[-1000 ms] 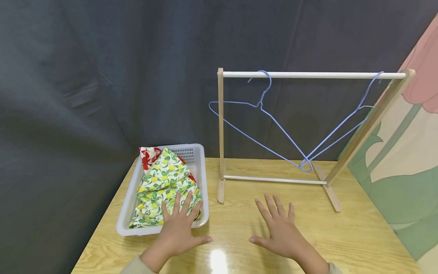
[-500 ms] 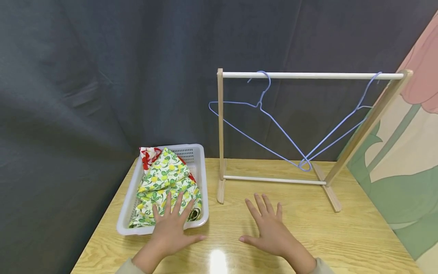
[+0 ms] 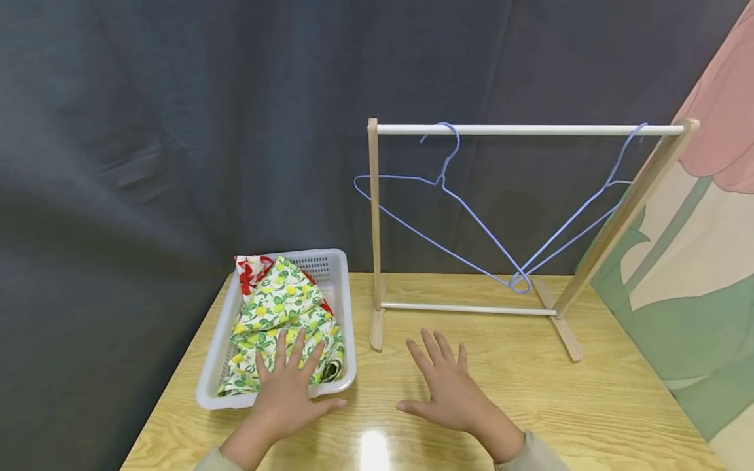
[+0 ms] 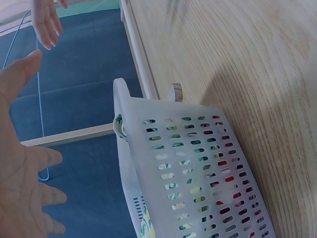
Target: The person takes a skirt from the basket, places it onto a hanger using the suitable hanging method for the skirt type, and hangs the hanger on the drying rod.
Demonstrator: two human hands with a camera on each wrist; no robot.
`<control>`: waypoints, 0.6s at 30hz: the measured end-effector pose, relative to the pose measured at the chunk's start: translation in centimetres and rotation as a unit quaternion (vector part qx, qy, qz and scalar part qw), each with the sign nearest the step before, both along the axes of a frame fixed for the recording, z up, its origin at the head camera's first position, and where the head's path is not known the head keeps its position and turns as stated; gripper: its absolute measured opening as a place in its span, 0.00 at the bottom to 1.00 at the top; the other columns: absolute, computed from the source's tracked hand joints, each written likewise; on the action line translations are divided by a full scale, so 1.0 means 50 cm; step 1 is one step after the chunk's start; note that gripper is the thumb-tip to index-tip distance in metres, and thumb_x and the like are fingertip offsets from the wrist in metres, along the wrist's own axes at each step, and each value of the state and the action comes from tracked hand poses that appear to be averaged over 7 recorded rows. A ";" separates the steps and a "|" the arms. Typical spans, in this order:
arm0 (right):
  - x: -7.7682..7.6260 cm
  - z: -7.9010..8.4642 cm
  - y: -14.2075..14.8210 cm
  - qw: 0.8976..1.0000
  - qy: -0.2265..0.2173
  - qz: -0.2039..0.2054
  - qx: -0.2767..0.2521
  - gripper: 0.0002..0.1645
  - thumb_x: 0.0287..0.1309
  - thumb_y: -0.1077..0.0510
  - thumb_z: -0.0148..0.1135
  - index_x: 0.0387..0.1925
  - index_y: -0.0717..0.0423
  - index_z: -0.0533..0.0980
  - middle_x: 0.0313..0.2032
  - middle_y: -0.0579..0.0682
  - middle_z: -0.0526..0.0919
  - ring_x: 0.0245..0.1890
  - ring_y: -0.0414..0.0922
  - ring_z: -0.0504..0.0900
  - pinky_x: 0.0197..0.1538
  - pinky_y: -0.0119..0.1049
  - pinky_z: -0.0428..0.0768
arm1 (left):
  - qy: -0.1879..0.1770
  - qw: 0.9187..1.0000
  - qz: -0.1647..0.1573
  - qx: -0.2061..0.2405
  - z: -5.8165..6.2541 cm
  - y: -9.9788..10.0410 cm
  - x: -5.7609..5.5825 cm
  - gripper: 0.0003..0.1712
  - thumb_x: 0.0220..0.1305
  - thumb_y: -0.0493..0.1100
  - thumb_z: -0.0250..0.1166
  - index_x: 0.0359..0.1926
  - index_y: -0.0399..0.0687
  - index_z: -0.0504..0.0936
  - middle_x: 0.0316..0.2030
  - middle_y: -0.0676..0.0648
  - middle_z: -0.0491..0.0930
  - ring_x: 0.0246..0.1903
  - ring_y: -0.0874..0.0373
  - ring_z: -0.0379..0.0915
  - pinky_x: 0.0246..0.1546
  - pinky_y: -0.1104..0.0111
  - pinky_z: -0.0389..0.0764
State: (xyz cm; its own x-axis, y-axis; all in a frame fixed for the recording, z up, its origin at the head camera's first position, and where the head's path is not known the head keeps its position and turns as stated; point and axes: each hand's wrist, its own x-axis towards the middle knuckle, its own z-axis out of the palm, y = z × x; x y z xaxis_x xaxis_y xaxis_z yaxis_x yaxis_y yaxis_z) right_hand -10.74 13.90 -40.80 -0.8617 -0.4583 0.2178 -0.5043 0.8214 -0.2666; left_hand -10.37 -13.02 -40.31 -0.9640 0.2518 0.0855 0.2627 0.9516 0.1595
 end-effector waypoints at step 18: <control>-0.016 0.003 -0.037 1.000 -0.005 0.019 -0.007 0.53 0.38 0.29 0.56 0.60 0.58 0.58 0.61 0.62 0.50 0.60 0.61 0.47 0.49 0.67 0.46 | 0.009 1.000 0.019 -0.006 -0.015 -0.028 -0.010 0.55 0.36 0.79 0.48 0.62 0.53 0.58 0.63 0.39 0.44 0.60 0.37 0.29 0.46 0.35 0.35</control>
